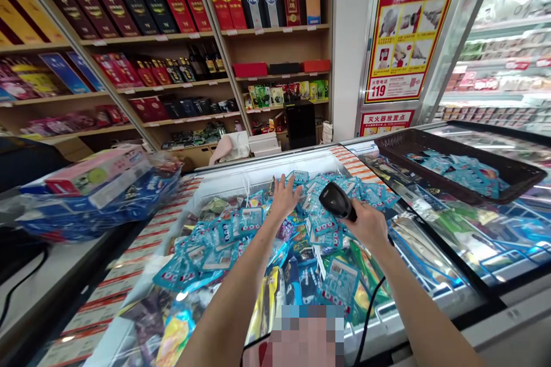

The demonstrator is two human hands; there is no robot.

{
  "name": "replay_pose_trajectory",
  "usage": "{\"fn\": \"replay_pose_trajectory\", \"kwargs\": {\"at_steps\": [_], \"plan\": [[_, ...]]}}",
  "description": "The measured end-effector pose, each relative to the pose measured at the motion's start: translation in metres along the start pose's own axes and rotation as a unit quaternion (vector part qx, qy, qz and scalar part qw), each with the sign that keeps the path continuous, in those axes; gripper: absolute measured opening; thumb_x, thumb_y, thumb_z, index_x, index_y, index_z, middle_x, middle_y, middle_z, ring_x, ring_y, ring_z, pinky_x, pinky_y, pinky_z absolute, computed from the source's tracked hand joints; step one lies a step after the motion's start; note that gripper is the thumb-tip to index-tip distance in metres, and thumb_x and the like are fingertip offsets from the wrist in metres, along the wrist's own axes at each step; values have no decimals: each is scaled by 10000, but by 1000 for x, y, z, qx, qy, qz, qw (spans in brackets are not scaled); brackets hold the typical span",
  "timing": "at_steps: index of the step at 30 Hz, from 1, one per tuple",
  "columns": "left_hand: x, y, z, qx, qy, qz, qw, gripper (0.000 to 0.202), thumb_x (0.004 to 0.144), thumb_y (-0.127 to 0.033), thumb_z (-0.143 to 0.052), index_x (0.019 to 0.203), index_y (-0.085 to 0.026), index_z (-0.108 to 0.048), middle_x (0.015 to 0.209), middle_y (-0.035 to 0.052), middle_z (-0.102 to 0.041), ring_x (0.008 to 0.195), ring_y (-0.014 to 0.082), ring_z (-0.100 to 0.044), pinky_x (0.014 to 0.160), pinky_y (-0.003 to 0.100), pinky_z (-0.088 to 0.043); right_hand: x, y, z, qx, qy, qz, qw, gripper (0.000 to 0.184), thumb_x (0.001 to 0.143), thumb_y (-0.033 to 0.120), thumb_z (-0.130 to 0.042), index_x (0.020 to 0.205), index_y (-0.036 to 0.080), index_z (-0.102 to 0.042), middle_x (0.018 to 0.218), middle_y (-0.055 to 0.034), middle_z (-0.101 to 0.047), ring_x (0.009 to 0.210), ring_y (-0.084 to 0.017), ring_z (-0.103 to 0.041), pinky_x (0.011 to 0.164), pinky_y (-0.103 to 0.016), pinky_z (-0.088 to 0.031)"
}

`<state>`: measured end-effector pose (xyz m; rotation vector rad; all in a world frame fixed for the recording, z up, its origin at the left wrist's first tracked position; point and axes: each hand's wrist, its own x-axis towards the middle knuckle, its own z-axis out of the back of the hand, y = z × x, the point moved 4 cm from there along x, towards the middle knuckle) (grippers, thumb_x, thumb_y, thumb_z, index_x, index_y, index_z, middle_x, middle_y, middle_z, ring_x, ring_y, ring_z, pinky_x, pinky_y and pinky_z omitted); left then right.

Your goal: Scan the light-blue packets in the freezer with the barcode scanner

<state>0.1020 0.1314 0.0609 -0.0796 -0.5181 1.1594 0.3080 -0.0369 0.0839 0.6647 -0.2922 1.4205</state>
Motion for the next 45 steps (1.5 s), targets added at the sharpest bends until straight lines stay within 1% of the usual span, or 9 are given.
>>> {"fn": "replay_pose_trajectory", "kwargs": {"at_steps": [5, 10, 16, 23, 29, 32, 37, 40, 45], "plan": [[53, 17, -27, 22, 59, 67, 996, 680, 780, -692, -243, 1371, -357, -287, 1502, 39, -97, 1334, 419, -67, 981, 637, -171, 3, -5, -5, 17, -13, -3, 1000, 283, 746, 418, -541, 955, 234, -582, 764, -53, -648, 726, -221, -607, 567, -282, -385], [60, 17, -45, 30, 110, 8, 993, 617, 796, -671, -248, 1324, -374, -362, 1406, 48, -362, 1300, 349, -257, 994, 606, -180, 6, -6, -4, 21, -20, -9, 1000, 276, 747, 407, -526, 948, 226, -582, 780, -51, -651, 726, -212, -610, 567, -280, -397], [8, -4, -37, 41, 84, -36, 995, 506, 871, -535, -245, 1304, -323, -400, 1314, 59, -460, 1263, 243, -330, 1021, 451, -253, 0, 1, -1, 28, -9, 7, 1000, 258, 756, 406, -535, 938, 229, -582, 789, -50, -656, 741, -213, -607, 575, -273, -381], [-59, -24, -17, 16, 55, -17, 998, 519, 896, -499, -175, 1314, -298, -406, 1292, 86, -455, 1234, 236, -368, 1017, 453, -272, -11, 12, 3, 14, 10, 35, 999, 254, 774, 380, -549, 959, 206, -568, 853, -56, -653, 836, -198, -595, 632, -248, -366], [-94, -39, 11, -12, 70, 27, 997, 619, 829, -627, -242, 1373, -337, -287, 1485, 73, -146, 1360, 336, -42, 1027, 576, -181, -13, 19, 20, 18, 29, 60, 998, 294, 791, 398, -541, 1003, 196, -559, 886, -69, -649, 854, -195, -592, 653, -243, -364], [-121, -64, 25, -17, 121, -65, 990, 718, 780, -668, -331, 1403, -341, -191, 1508, 46, -33, 1355, 346, 71, 1033, 594, -140, -15, 16, 29, 11, 17, 46, 999, 313, 789, 418, -539, 1001, 189, -566, 868, -75, -649, 822, -199, -596, 640, -251, -361], [-170, -108, 30, 32, 252, -206, 945, 981, 604, -735, -516, 1398, -404, -44, 1497, 2, 124, 1323, 408, 142, 967, 694, -16, -24, 5, 40, -1, -8, 7, 1000, 330, 805, 443, -498, 998, 185, -571, 845, -76, -646, 807, -207, -591, 632, -263, -361], [-180, -119, 22, 75, 290, -226, 927, 1019, 592, -725, -537, 1396, -398, -3, 1495, 16, 131, 1311, 426, 162, 922, 733, -18, -30, 2, 44, -9, 0, -1, 1000, 331, 803, 447, -499, 1009, 195, -559, 865, -61, -646, 816, -196, -588, 633, -254, -354], [-163, -116, 18, 84, 234, -214, 945, 905, 631, -658, -576, 1387, -413, -146, 1508, 29, -6, 1335, 424, 20, 926, 710, -182, -38, 6, 52, -16, 6, 8, 1000, 322, 793, 462, -518, 980, 202, -553, 845, -48, -645, 810, -192, -587, 638, -250, -347]]}}
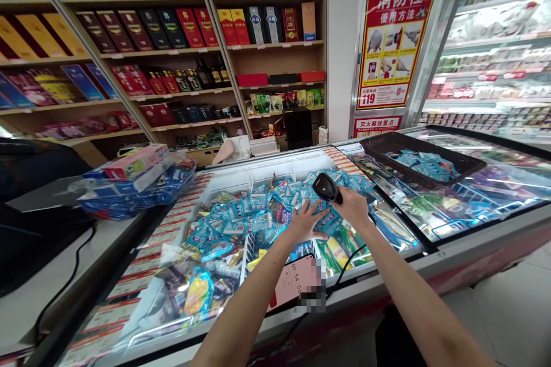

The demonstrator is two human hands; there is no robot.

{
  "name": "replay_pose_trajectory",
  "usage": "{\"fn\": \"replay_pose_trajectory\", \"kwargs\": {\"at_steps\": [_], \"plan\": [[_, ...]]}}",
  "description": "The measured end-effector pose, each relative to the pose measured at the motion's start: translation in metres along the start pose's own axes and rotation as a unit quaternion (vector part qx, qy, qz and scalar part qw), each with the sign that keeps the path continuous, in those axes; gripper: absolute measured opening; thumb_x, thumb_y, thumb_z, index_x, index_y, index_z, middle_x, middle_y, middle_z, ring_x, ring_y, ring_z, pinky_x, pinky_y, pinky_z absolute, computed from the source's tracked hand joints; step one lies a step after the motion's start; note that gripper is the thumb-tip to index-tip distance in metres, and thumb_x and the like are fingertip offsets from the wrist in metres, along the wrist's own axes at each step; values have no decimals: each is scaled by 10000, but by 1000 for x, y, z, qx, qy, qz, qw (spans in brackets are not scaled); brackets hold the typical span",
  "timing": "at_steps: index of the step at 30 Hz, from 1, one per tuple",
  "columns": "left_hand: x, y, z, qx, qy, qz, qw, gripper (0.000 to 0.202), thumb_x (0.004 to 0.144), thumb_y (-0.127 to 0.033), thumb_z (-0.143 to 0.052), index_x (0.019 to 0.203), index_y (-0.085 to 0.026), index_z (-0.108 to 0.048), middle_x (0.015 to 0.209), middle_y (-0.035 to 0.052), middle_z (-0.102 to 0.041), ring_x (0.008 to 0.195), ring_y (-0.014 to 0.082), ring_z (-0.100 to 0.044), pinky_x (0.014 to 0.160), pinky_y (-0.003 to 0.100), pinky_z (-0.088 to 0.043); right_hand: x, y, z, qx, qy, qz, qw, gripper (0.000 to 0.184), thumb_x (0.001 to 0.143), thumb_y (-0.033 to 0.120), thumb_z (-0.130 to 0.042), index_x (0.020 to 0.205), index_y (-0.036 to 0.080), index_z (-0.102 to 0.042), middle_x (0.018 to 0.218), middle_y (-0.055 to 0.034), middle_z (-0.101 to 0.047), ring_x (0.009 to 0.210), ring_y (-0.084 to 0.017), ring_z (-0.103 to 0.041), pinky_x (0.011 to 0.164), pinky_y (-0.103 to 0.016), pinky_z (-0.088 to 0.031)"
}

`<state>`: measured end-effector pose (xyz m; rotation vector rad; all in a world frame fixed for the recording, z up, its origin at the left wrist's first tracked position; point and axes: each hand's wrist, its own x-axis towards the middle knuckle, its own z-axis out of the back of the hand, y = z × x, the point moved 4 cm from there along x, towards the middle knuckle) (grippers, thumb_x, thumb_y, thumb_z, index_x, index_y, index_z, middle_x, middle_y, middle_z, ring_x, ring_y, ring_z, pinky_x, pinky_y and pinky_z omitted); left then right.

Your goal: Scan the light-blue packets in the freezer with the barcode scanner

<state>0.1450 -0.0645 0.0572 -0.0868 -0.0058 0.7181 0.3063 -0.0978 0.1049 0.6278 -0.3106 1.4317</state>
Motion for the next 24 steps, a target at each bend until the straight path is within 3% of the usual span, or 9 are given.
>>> {"fn": "replay_pose_trajectory", "kwargs": {"at_steps": [4, 8, 12, 16, 19, 24], "plan": [[2, 12, -2, -5, -28, -18, 999, 767, 746, -476, -578, 1385, -405, -161, 1500, 13, -113, 1349, 361, -83, 957, 643, -256, -4, 6, 3, 0, 6, 13, 1000, 298, 791, 437, -530, 971, 200, -552, 849, -53, -649, 829, -194, -588, 641, -246, -347], [-7, 25, -10, 0, -124, -4, 992, 644, 826, -304, -508, 1388, -354, -197, 1487, 29, -178, 1363, 284, -111, 1017, 592, -218, -8, 13, -1, -7, 14, 8, 1000, 293, 793, 434, -528, 962, 197, -552, 830, -49, -649, 798, -188, -594, 637, -245, -346], [-16, 40, -13, -53, -174, 11, 983, 681, 801, -441, -518, 1393, -271, -228, 1469, 89, -224, 1352, 277, -171, 1033, 511, -263, -12, 21, -5, -7, 15, 9, 1000, 301, 791, 440, -533, 958, 190, -549, 845, -54, -652, 821, -185, -596, 640, -236, -344], [-17, 55, 0, -99, -236, 50, 965, 585, 852, -504, -381, 1344, -190, -345, 1398, 115, -365, 1295, 224, -319, 1029, 375, -314, -13, 25, -6, -12, 16, 9, 1000, 289, 791, 448, -536, 937, 199, -548, 841, -50, -652, 807, -184, -598, 634, -238, -344], [-11, 60, 6, -85, -234, 90, 964, 549, 858, -510, -359, 1302, -191, -408, 1361, 105, -419, 1253, 226, -374, 1014, 365, -320, -12, 26, -7, -19, 20, 11, 1000, 272, 787, 446, -542, 927, 214, -544, 823, -31, -649, 788, -184, -600, 619, -240, -343], [2, 56, 5, -53, -166, 95, 980, 596, 772, -506, -524, 1312, -299, -379, 1333, 53, -449, 1208, 269, -391, 939, 410, -353, -12, 24, -12, -23, 26, 13, 999, 285, 793, 460, -526, 936, 214, -536, 834, -31, -648, 781, -183, -598, 621, -242, -340]]}}
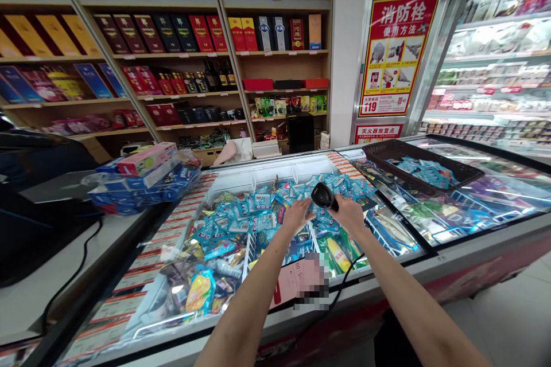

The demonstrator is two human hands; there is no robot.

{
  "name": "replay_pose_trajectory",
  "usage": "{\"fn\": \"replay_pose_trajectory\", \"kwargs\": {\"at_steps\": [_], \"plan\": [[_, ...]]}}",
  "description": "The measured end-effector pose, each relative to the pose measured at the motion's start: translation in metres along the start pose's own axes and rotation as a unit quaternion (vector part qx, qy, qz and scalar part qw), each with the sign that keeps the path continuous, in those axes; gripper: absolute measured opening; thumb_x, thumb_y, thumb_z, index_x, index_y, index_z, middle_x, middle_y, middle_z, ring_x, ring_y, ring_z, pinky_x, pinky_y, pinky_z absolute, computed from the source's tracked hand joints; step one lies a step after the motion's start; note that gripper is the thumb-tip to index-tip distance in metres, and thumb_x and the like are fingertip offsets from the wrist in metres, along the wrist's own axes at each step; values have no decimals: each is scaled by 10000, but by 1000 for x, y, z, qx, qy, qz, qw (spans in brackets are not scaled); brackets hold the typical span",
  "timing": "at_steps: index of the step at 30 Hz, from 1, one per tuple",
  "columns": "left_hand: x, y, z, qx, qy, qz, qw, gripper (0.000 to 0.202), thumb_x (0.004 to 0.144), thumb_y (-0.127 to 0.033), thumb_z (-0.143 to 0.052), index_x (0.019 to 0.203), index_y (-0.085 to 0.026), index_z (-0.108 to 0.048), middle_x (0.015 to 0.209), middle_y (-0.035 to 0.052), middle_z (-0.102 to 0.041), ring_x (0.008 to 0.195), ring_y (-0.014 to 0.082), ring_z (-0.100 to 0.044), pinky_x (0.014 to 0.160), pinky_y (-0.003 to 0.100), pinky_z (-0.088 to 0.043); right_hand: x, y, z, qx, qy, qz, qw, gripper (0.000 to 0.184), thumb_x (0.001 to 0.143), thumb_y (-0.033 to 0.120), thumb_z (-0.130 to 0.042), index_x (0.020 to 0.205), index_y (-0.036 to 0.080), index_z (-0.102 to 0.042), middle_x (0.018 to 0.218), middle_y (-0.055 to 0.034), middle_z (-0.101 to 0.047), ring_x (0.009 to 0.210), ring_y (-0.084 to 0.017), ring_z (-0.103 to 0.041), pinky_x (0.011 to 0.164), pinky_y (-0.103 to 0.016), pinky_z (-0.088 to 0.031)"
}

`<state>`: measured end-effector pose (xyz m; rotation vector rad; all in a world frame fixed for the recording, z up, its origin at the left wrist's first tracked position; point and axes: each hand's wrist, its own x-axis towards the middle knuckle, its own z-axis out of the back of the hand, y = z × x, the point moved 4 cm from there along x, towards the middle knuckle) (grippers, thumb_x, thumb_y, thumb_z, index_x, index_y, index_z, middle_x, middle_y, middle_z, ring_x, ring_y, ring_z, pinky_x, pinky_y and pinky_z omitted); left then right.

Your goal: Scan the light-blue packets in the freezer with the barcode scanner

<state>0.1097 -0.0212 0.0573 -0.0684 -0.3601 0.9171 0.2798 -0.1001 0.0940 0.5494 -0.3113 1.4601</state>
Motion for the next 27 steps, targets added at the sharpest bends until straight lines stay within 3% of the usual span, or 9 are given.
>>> {"fn": "replay_pose_trajectory", "kwargs": {"at_steps": [4, 7, 11, 18, 27], "plan": [[6, 4, 4, -11, -15, 16, 1000, 678, 639, -488, -671, 1249, -281, -462, 1236, 79, -505, 1159, 306, -409, 924, 432, -343, 0, -5, -2, 4, 1, -2, 1000, 291, 811, 458, -495, 946, 203, -536, 831, -41, -648, 794, -183, -599, 619, -242, -336], [8, 20, 9, -121, -61, 77, 988, 593, 555, -442, -736, 1085, -223, -583, 1124, 89, -553, 1113, 301, -449, 913, 398, -356, 1, -8, -3, 3, 3, -12, 1000, 283, 808, 453, -497, 926, 200, -539, 819, -39, -647, 781, -182, -601, 613, -242, -332], [2, 47, 14, -221, -93, 133, 962, 340, 711, -459, -577, 909, -184, -605, 909, 63, -617, 859, 212, -579, 757, 322, -434, 4, -8, -4, 11, 0, -9, 1000, 288, 795, 455, -515, 924, 199, -541, 829, -37, -646, 787, -179, -599, 610, -238, -330], [-28, 87, 27, -353, -155, 186, 904, 357, 750, -518, -471, 836, -172, -490, 628, -5, -580, 569, 147, -587, 487, 226, -401, 11, 5, -8, 25, -6, 27, 999, 326, 792, 462, -515, 975, 196, -562, 853, -53, -644, 822, -185, -591, 636, -240, -346], [-48, 93, 19, -387, -217, 222, 868, 337, 761, -521, -470, 812, -188, -484, 565, -10, -608, 438, 112, -506, 438, 223, -353, 20, 30, -25, 33, 20, 183, 982, 291, 795, 335, -504, 1052, 209, -559, 933, -47, -643, 883, -177, -575, 696, -231, -367]]}}
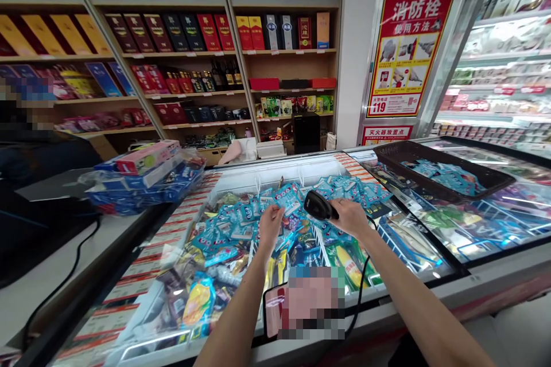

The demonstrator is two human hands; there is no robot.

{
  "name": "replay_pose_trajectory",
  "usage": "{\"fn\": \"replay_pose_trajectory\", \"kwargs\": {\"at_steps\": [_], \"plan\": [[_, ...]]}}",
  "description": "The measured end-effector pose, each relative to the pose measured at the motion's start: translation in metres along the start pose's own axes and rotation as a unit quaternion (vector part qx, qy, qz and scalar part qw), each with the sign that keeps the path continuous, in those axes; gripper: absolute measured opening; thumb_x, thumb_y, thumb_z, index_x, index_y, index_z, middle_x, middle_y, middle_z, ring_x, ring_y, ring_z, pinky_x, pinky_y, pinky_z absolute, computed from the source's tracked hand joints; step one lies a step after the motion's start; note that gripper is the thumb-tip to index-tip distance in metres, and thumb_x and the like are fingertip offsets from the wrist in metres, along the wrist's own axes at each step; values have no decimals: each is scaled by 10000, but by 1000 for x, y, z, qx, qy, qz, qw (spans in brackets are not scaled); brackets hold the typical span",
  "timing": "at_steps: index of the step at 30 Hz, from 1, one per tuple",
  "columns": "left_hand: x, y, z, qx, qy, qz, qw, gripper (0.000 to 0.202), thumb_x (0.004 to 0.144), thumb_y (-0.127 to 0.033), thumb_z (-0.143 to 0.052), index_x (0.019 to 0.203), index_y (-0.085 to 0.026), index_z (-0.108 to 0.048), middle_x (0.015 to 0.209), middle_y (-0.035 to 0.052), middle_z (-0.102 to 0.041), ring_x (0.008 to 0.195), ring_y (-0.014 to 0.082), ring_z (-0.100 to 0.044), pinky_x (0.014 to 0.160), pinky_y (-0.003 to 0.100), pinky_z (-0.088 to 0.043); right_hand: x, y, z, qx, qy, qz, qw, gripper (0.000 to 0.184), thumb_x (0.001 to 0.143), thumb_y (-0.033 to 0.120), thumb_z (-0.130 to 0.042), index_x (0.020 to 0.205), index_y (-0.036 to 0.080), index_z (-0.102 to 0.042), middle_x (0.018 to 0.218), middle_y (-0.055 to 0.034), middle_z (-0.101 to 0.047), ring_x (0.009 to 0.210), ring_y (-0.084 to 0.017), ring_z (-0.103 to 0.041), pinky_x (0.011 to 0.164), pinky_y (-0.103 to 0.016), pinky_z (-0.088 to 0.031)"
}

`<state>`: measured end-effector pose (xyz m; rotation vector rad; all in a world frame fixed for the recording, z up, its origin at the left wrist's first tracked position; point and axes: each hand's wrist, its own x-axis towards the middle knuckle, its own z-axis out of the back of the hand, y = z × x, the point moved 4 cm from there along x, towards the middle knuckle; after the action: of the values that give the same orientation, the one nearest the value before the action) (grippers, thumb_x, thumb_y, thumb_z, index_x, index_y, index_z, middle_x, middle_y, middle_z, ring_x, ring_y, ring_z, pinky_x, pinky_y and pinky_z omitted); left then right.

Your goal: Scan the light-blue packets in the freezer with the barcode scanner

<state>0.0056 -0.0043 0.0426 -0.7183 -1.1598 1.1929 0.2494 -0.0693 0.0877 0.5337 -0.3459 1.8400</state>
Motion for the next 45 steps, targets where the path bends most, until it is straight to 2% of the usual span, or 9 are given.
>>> {"fn": "replay_pose_trajectory", "kwargs": {"at_steps": [2, 8, 14, 19, 35, 45], "plan": [[-2, 1, -1, 14, -19, -7, 1000, 321, 773, -511, -454, 823, -196, -495, 562, -14, -610, 455, 119, -523, 455, 229, -365, 0, 1, -5, -2, 14, 22, 1000, 291, 789, 321, -509, 1053, 207, -559, 935, -51, -643, 890, -177, -573, 696, -230, -367], [-1, 1, -3, 36, -21, -16, 999, 295, 798, -481, -442, 849, -200, -511, 520, -29, -590, 472, 136, -551, 526, 248, -398, -2, 4, -16, -1, 35, 36, 999, 286, 789, 320, -514, 1051, 219, -561, 950, -45, -641, 916, -177, -568, 707, -229, -370], [-4, -5, -5, 68, 1, -25, 997, 262, 818, -459, -428, 840, -212, -513, 507, -41, -583, 510, 141, -576, 572, 251, -405, 4, 11, -21, -2, 54, 23, 998, 288, 785, 336, -526, 1045, 219, -569, 963, -60, -643, 926, -178, -567, 715, -227, -372], [-4, -1, -6, 80, -42, -30, 995, 256, 823, -451, -428, 864, -215, -517, 471, -48, -564, 499, 142, -565, 565, 250, -394, 1, 13, -24, -8, 56, 31, 998, 313, 780, 343, -528, 1067, 224, -562, 970, -53, -646, 907, -177, -577, 710, -233, -377], [-4, 2, -8, 102, -13, -46, 994, 281, 830, -463, -403, 869, -212, -524, 534, -27, -596, 521, 147, -575, 587, 261, -400, -6, 11, -25, -9, 58, 24, 998, 281, 784, 352, -528, 1025, 216, -573, 944, -47, -652, 885, -173, -583, 703, -235, -379], [-4, 3, -10, 99, -23, -38, 994, 272, 821, -466, -423, 866, -216, -519, 541, -26, -597, 504, 149, -578, 577, 261, -408, -8, 10, -28, -10, 53, 23, 998, 309, 791, 351, -524, 1068, 218, -560, 968, -46, -650, 913, -177, -576, 689, -237, -376]]}}
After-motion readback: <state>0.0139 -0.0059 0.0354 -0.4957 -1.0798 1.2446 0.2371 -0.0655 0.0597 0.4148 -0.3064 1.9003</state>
